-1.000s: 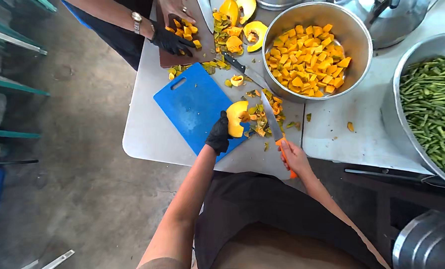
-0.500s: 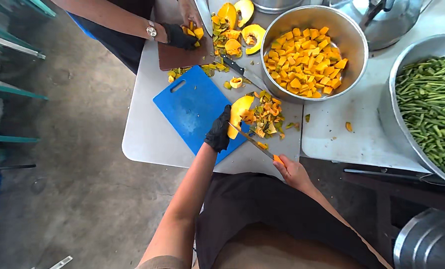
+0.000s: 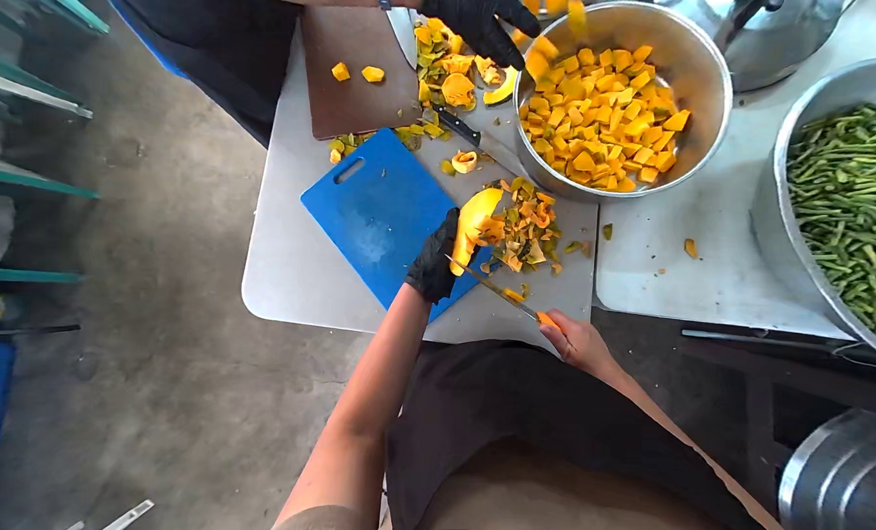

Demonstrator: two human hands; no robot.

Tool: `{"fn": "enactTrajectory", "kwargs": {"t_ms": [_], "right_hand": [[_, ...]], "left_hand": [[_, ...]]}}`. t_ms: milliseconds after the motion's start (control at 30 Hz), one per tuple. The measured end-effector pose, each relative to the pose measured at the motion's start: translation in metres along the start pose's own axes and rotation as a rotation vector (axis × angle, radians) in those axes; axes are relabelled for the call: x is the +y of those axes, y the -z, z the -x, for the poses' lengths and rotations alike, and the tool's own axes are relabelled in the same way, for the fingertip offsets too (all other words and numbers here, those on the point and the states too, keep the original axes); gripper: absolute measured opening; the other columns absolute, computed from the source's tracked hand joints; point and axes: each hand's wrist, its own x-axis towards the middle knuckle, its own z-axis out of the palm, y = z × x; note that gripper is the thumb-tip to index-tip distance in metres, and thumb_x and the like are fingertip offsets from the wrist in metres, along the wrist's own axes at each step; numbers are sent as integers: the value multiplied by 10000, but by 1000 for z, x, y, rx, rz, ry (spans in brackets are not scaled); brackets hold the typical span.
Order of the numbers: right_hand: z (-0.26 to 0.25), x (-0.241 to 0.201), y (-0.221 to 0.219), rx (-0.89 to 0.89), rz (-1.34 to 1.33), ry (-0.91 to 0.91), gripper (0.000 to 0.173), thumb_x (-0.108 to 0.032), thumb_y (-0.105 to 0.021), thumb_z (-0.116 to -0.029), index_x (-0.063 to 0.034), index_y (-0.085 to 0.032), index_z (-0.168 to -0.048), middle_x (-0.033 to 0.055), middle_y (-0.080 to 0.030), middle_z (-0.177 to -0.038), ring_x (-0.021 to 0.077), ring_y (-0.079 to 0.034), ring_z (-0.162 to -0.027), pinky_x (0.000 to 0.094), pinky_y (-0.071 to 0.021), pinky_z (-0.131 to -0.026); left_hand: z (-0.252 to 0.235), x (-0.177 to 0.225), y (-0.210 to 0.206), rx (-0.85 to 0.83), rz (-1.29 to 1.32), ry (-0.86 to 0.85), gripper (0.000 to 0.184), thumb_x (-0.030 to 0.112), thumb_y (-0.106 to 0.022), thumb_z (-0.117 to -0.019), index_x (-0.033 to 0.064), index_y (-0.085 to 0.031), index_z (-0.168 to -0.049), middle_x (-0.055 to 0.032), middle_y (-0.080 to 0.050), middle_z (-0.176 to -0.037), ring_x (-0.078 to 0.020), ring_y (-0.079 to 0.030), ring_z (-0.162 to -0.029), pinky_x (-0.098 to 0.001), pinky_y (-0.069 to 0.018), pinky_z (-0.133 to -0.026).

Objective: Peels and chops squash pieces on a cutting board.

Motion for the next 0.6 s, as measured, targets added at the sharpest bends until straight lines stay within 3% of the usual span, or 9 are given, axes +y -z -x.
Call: {"fn": "enactTrajectory", "kwargs": {"t_ms": [67,200,267,367,433,467,567,600], "right_hand": [[0,2,0,23,-6,21,810,-673,-247,-1030,26,-647,-947,121,-552,-620,276,-582,-561,467,-463,-509],[3,6,-2,50,-86,63,822,-685,-239,-1030,22,-644,-929,90,-524,-604,210,-546,-540,412,-449,-499],[3,7,0,76,-98,62,811,-687,-238,-1033,9,-637,-918,64,-505,-598,173,-523,-533,379,-437,-496],[2,3,6,38,-33,-26,768,-639,-265,-1042,26,-639,-955,106,-547,-630,259,-572,-571,457,-460,-527],[1,0,8,30,31,-87,730,-596,-309,-1050,52,-641,-996,169,-599,-686,349,-628,-636,532,-489,-570],[0,-2,8,45,73,-113,712,-576,-337,-1055,66,-643,-1016,203,-626,-725,392,-656,-679,562,-506,-595],[-5,-6,4,59,154,-205,650,-522,-403,-1067,83,-640,-1084,267,-676,-854,461,-697,-817,614,-529,-690],[-6,-5,1,90,171,-206,642,-514,-419,-1066,89,-640,-1084,274,-680,-867,468,-699,-824,615,-531,-691]], "left_hand": [[2,5,-1,-15,-18,1,444,418,-250,-1125,136,-559,-1272,9,-618,-858,-57,-589,-660,-211,-524,-592],[1,12,-5,-35,4,-11,445,446,-275,-1117,151,-600,-1190,19,-636,-841,-54,-597,-655,-204,-519,-569],[1,13,-3,-38,-81,-63,452,410,-270,-1124,113,-585,-1253,3,-637,-895,-62,-614,-712,-224,-545,-635],[6,18,-5,-8,-234,-106,449,357,-263,-1131,76,-561,-1316,-25,-644,-990,-54,-629,-816,-235,-557,-739],[10,22,-6,-4,-336,-123,468,320,-265,-1133,31,-520,-1398,-96,-632,-1114,-101,-624,-922,-289,-549,-830],[10,22,-8,12,-324,-93,481,341,-258,-1133,38,-519,-1401,-100,-630,-1115,-111,-623,-911,-299,-552,-811],[9,19,-15,93,-153,38,468,429,-263,-1125,112,-569,-1283,-19,-625,-904,-75,-601,-675,-241,-534,-584],[10,19,-17,97,-113,55,460,424,-262,-1126,114,-567,-1277,-11,-616,-884,-71,-589,-656,-234,-526,-572]]}}
